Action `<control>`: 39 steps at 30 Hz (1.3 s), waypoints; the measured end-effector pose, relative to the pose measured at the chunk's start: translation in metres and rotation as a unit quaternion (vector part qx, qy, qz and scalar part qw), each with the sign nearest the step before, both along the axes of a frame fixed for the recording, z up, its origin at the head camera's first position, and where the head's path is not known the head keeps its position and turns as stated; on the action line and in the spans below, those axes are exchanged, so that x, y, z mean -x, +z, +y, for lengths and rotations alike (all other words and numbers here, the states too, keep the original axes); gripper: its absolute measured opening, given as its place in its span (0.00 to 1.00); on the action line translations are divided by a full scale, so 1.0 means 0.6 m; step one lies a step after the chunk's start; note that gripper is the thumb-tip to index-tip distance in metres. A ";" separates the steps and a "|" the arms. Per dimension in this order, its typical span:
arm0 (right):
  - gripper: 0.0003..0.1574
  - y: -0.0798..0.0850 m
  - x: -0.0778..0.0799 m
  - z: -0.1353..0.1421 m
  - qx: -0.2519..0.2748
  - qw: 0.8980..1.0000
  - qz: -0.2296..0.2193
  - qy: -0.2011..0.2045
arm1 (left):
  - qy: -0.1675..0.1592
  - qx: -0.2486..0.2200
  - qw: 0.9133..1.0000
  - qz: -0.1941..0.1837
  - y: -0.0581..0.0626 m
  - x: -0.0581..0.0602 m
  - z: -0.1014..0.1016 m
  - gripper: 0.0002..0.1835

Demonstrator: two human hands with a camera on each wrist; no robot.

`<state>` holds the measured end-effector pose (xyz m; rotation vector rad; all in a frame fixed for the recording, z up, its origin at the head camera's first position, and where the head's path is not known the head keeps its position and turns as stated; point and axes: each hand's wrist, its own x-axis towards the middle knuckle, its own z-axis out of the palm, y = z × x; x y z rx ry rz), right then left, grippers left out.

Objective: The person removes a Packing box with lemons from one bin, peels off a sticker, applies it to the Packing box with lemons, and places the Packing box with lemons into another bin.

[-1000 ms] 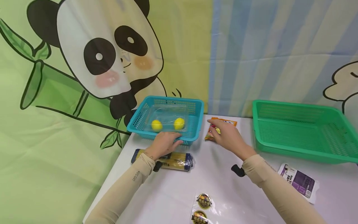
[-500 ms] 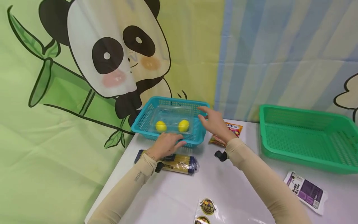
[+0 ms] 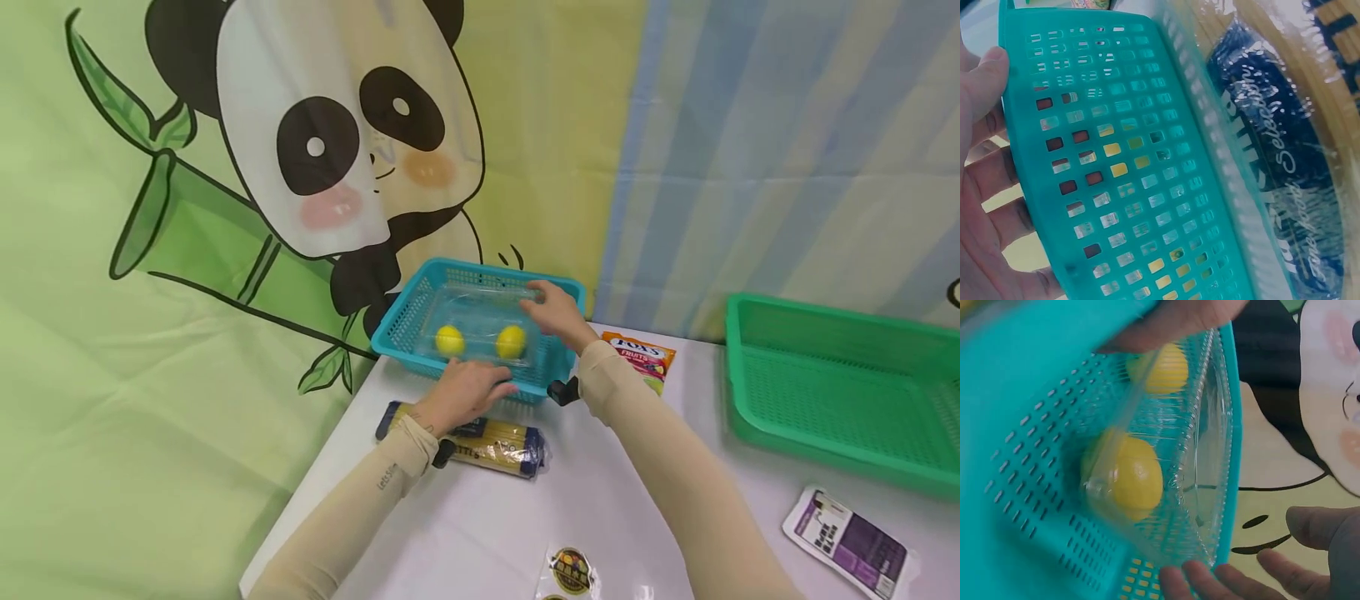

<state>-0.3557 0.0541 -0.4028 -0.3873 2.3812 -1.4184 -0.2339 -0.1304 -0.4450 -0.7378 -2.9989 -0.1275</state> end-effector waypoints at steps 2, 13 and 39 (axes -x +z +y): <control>0.39 -0.004 0.006 -0.003 0.000 1.000 -0.022 -0.014 | -0.004 -0.002 1.000 0.003 -0.003 -0.001 0.002 0.26; 0.48 -0.031 0.024 -0.008 -0.014 0.995 -0.091 -0.042 | -0.009 -0.009 1.000 0.017 -0.003 -0.006 0.011 0.25; 0.55 -0.037 0.028 -0.024 0.034 0.991 -0.126 -0.013 | -0.001 -0.025 1.000 0.017 -0.008 -0.002 0.000 0.21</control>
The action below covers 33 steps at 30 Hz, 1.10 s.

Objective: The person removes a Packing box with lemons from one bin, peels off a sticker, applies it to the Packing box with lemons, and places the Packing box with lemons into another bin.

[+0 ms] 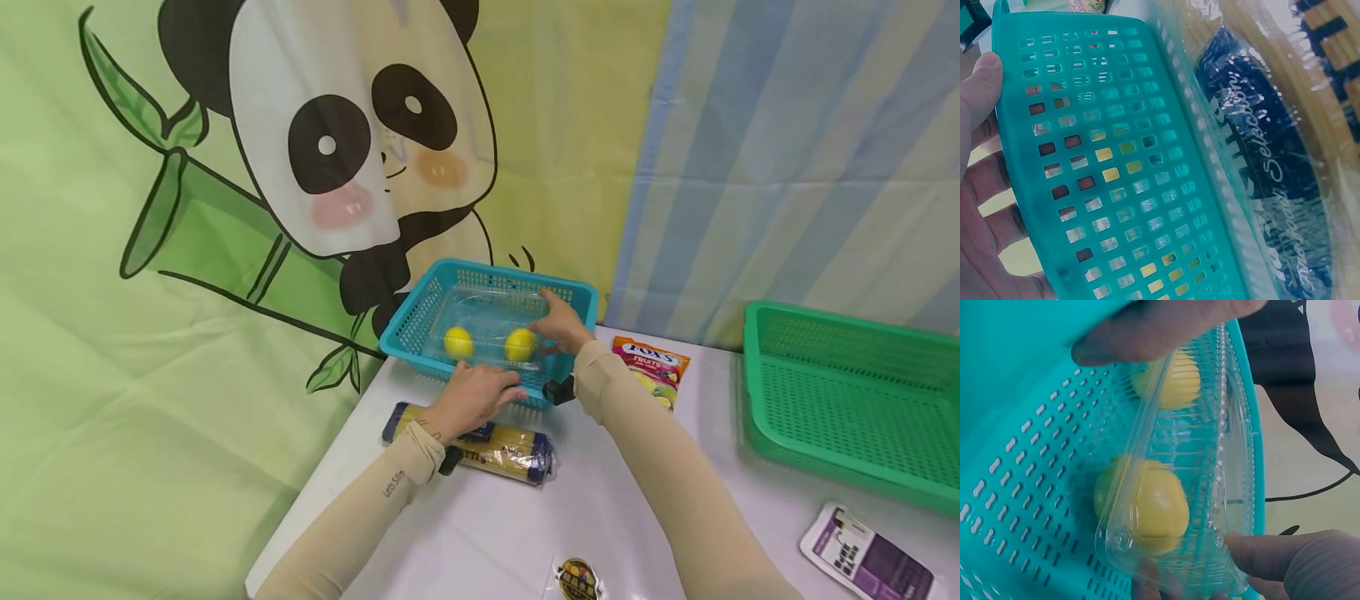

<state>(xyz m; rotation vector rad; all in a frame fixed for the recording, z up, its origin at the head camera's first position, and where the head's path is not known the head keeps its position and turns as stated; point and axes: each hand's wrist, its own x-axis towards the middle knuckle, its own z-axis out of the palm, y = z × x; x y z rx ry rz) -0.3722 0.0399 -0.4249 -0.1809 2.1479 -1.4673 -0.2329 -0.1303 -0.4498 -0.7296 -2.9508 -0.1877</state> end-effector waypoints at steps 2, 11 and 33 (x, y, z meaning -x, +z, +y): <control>0.54 0.000 -0.001 -0.002 0.001 1.000 0.001 0.002 | 0.003 0.002 1.000 -0.003 0.001 -0.001 0.000 0.21; 0.52 0.001 -0.006 -0.002 0.009 1.000 0.001 0.000 | 0.000 0.007 1.000 0.002 0.000 -0.003 0.000 0.20; 0.50 0.075 -0.036 -0.010 0.040 0.999 0.024 -0.010 | -0.004 0.012 1.000 0.027 -0.007 -0.002 0.001 0.20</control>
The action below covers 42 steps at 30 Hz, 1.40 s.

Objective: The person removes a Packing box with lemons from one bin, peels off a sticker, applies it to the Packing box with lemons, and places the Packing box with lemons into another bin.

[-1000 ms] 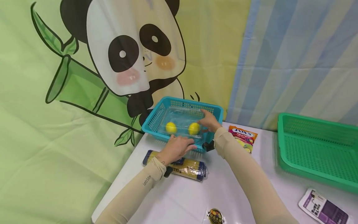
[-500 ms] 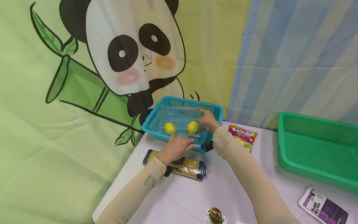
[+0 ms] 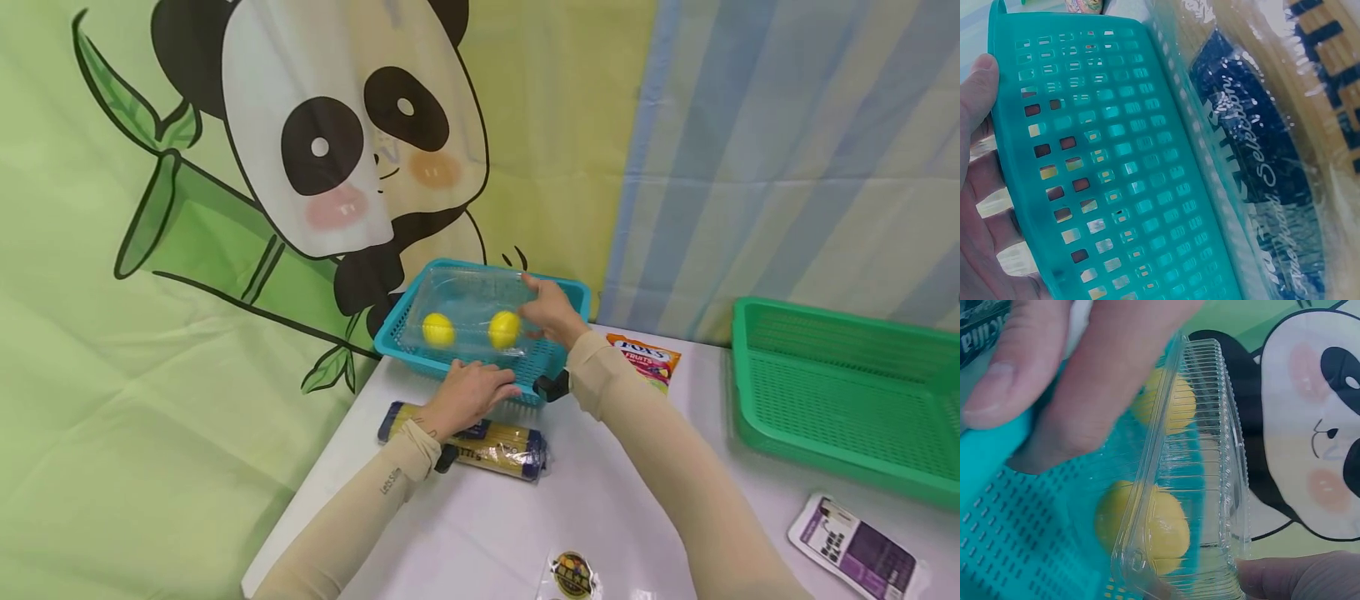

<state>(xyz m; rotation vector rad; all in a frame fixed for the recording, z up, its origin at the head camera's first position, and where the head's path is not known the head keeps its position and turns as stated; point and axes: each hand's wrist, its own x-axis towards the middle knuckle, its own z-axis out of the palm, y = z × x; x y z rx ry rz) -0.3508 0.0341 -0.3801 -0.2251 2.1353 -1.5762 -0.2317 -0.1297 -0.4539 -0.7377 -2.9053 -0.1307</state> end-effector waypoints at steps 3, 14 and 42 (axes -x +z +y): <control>0.50 0.016 -0.003 0.004 -0.003 1.000 0.002 -0.001 | 0.001 0.003 1.000 -0.007 -0.001 0.000 0.000 0.20; 0.51 0.080 -0.022 0.047 0.007 1.000 0.013 -0.007 | 0.011 -0.011 1.000 -0.021 -0.002 0.001 0.003 0.18; 0.51 0.141 -0.104 0.194 -0.057 0.997 0.049 -0.033 | 0.010 -0.026 0.999 -0.029 -0.007 0.004 -0.001 0.20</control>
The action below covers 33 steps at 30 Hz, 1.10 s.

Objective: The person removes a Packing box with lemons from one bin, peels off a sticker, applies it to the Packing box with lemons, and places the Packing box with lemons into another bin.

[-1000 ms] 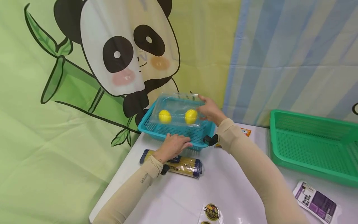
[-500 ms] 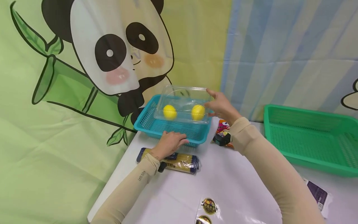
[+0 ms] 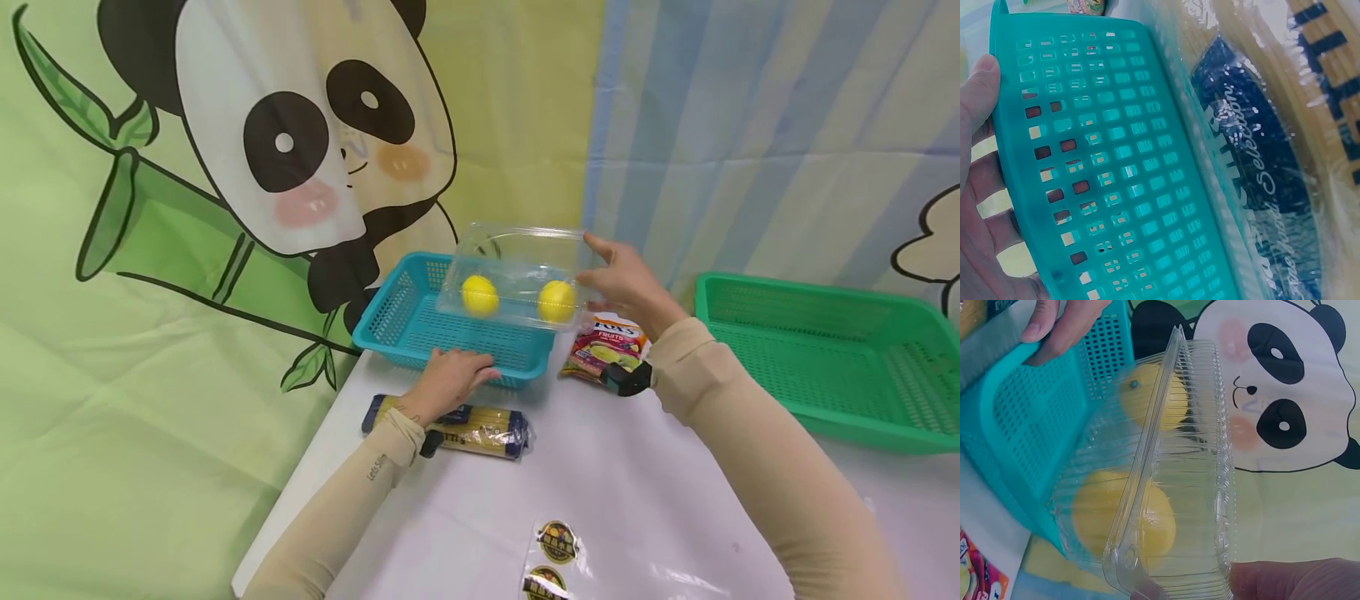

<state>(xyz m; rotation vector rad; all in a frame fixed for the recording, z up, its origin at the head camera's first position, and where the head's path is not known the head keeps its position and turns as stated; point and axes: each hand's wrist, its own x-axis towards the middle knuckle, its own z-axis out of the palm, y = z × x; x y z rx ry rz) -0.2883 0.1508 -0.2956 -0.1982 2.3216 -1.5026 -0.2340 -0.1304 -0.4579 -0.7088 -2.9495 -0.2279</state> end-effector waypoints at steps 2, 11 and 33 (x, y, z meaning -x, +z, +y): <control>0.51 0.001 -0.005 0.009 0.006 1.000 -0.001 -0.001 | 0.003 0.001 1.000 0.000 0.001 0.001 0.000 0.19; 0.51 -0.012 -0.031 0.068 -0.007 1.000 -0.007 0.003 | 0.006 -0.005 1.000 -0.007 -0.005 -0.003 0.007 0.19; 0.55 -0.055 -0.130 0.227 0.000 1.000 -0.022 -0.020 | -0.001 -0.029 1.000 0.002 -0.008 0.000 0.002 0.19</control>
